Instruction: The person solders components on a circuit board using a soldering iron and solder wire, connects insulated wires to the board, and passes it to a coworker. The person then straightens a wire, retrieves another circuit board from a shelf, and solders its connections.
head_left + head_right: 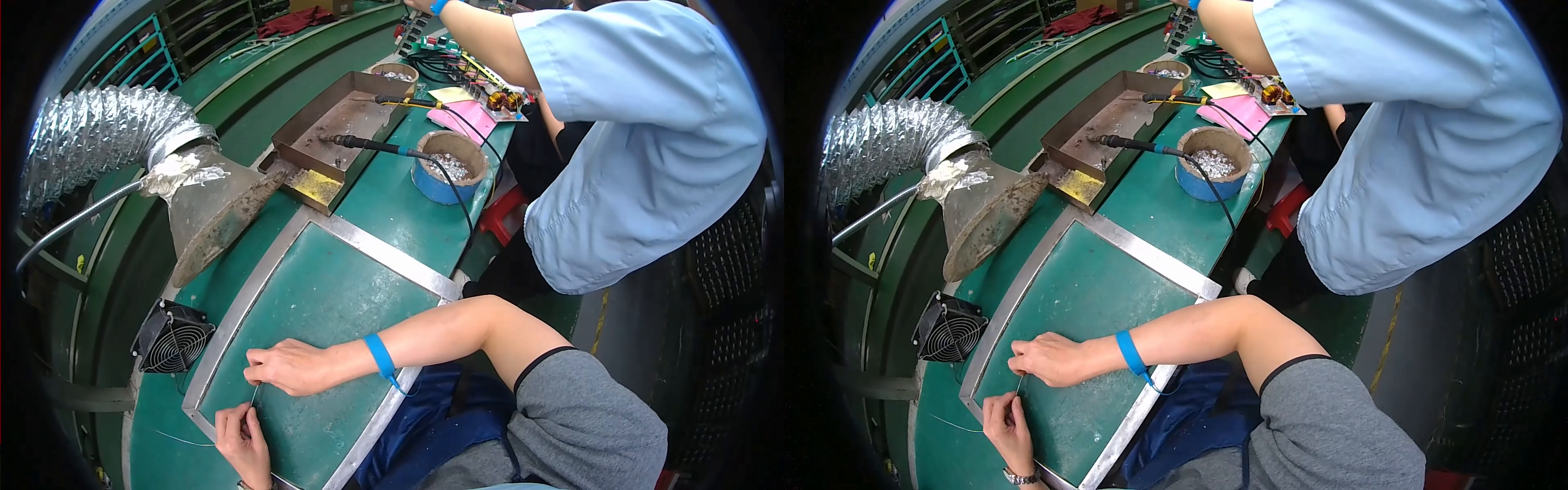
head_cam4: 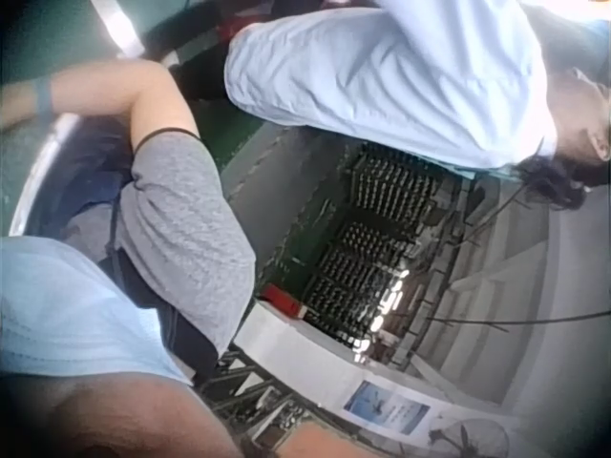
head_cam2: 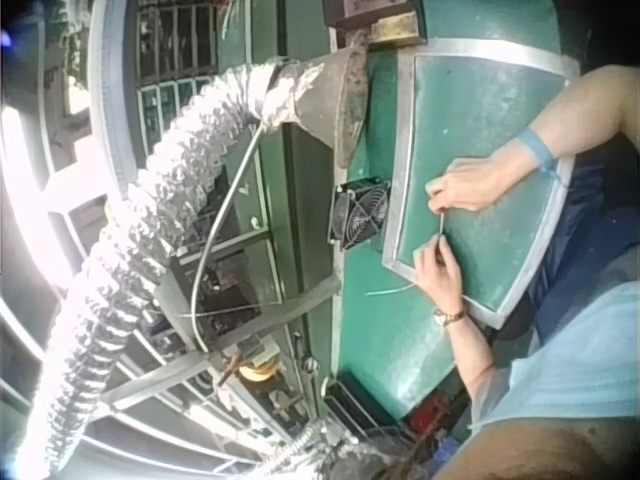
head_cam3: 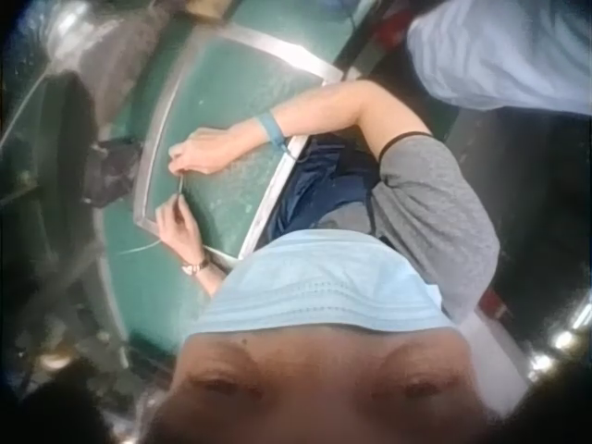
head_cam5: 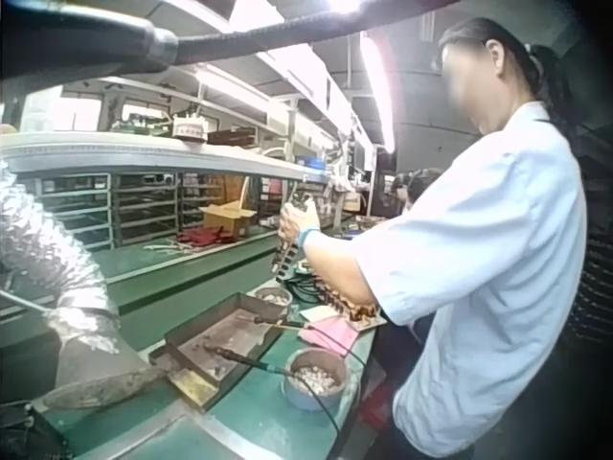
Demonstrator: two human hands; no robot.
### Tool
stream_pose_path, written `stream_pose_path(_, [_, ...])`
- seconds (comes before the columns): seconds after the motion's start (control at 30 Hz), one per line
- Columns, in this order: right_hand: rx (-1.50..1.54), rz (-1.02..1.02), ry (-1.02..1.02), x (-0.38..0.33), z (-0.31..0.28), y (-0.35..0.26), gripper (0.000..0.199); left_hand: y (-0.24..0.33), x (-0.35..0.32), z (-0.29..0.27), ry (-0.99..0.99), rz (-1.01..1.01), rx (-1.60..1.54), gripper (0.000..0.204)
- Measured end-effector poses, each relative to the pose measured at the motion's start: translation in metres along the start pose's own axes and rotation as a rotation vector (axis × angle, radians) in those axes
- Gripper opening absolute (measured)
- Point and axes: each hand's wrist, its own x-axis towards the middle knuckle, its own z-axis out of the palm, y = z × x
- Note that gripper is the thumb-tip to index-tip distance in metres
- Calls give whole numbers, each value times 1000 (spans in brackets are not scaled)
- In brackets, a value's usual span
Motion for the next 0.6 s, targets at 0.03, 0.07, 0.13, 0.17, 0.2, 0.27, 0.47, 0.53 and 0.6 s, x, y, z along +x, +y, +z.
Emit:
stream_pose_path(0.03, [1, 0, -1, 0, -1, -1, 6, 0, 0, 0, 3, -2, -6, 6])
stream_pose_path(0.07, [20, 17, 2, 1, -2, -3, 6, 1, 0, 0, 3, -4, -6, 6])
stream_pose_path(0.13, [39, 34, 6, 1, -2, -3, 6, 2, 1, -2, -10, 4, 15, 5])
stream_pose_path(0.17, [35, 40, -1, 1, -1, -3, 6, 2, 1, -2, -10, 3, 15, 5])
stream_pose_path(0.2, [32, 45, -7, 1, -1, -2, 6, 2, 1, -2, -8, 1, 13, 5])
stream_pose_path(0.27, [33, 46, -7, 1, -1, -3, 6, 1, 0, -2, -6, -2, 12, 5])
stream_pose_path(0.47, [24, 48, -3, 0, -1, -1, 5, 2, 1, 1, -2, -10, -8, 5])
stream_pose_path(0.53, [27, 43, -4, 1, -1, -3, 5, 1, 0, -1, -3, -10, 3, 5])
stream_pose_path(0.6, [18, 39, -7, 2, 0, -2, 5, 1, 1, -2, -3, -7, 9, 5])
